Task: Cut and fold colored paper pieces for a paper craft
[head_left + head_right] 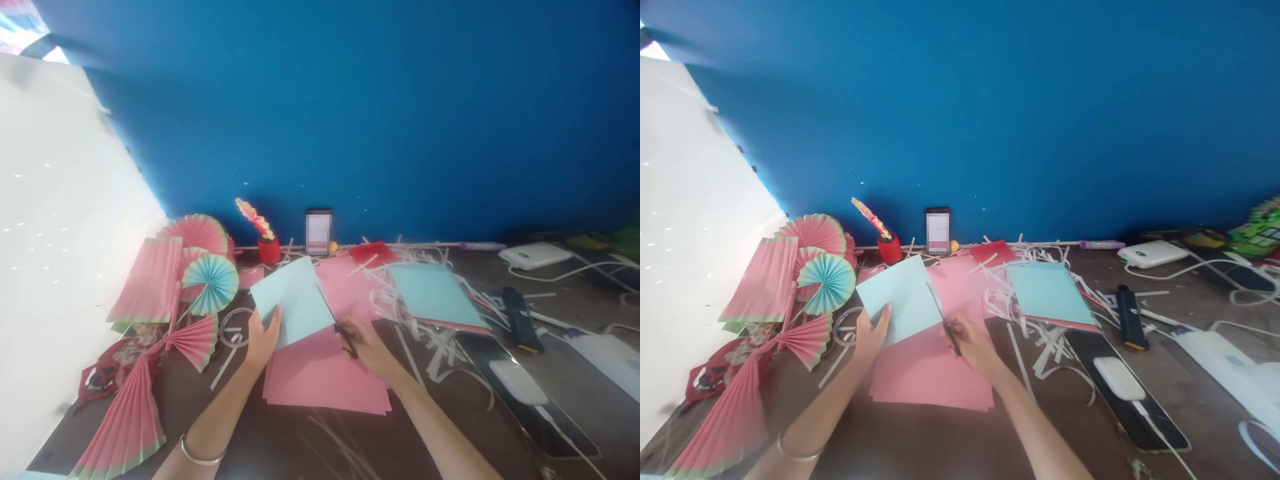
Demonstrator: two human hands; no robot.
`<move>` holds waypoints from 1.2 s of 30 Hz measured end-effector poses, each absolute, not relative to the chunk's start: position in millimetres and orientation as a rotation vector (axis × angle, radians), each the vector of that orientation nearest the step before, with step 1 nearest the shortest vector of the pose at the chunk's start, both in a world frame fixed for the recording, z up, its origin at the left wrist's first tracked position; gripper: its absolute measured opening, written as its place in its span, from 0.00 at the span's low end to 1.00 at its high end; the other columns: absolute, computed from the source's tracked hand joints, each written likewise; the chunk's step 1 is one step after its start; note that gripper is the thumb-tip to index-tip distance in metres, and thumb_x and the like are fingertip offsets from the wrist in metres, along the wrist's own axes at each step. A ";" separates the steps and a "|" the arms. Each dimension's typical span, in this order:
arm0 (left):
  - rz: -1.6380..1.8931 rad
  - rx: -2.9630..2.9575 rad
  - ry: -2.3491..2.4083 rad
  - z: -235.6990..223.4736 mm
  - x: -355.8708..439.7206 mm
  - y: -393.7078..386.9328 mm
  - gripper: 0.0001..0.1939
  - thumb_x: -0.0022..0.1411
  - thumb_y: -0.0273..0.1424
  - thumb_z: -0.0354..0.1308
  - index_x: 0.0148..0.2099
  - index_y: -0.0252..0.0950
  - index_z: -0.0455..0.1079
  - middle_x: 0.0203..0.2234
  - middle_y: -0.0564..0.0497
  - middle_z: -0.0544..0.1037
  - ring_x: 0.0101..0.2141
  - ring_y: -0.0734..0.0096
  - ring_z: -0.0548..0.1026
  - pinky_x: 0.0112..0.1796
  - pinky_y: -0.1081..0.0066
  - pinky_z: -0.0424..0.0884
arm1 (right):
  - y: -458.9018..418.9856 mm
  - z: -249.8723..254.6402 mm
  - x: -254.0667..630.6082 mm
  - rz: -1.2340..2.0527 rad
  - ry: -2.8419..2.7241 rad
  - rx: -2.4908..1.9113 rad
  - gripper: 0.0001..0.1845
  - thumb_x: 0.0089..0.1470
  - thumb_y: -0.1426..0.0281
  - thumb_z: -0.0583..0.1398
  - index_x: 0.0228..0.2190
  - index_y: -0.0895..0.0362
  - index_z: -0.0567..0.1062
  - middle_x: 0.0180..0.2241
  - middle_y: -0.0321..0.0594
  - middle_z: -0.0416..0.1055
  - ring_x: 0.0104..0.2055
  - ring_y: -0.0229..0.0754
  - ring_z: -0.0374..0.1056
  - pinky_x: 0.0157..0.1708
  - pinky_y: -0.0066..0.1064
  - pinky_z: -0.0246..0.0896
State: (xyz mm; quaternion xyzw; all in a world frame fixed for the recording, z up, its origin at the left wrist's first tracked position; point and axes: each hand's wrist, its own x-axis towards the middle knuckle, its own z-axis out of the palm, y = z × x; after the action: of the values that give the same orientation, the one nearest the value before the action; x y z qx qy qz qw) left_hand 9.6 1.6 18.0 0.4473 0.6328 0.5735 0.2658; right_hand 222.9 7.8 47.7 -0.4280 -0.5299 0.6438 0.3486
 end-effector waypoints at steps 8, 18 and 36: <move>1.504 1.272 1.737 17.6 10.4 0.8 0.21 0.56 0.38 0.54 0.48 0.29 0.66 0.44 0.39 0.73 0.46 0.60 0.71 0.47 0.62 0.66 | 7.0 49.0 221.3 1.670 -1.367 -1.106 0.14 0.43 0.60 0.60 0.28 0.55 0.63 0.21 0.31 0.61 0.20 0.31 0.56 0.21 0.28 0.51; 1.491 1.273 1.722 18.2 11.5 -1.2 0.22 0.56 0.38 0.54 0.49 0.30 0.66 0.44 0.40 0.73 0.46 0.59 0.70 0.47 0.63 0.66 | 9.6 43.1 224.1 1.675 -1.375 -1.056 0.13 0.45 0.61 0.59 0.28 0.55 0.63 0.21 0.31 0.61 0.20 0.31 0.55 0.21 0.27 0.50; 1.482 1.251 1.716 19.5 13.3 -2.2 0.22 0.55 0.39 0.55 0.48 0.29 0.67 0.44 0.40 0.73 0.46 0.58 0.71 0.47 0.63 0.66 | 9.2 42.1 224.0 1.661 -1.390 -1.074 0.17 0.43 0.57 0.60 0.29 0.55 0.62 0.21 0.30 0.61 0.20 0.31 0.55 0.21 0.28 0.50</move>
State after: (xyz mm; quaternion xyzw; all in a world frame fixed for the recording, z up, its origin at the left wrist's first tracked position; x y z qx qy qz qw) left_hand 13.3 -2.2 19.5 0.4648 0.6376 0.5505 0.2726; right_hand 224.0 9.2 42.1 -0.4155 -0.5376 0.6425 0.3543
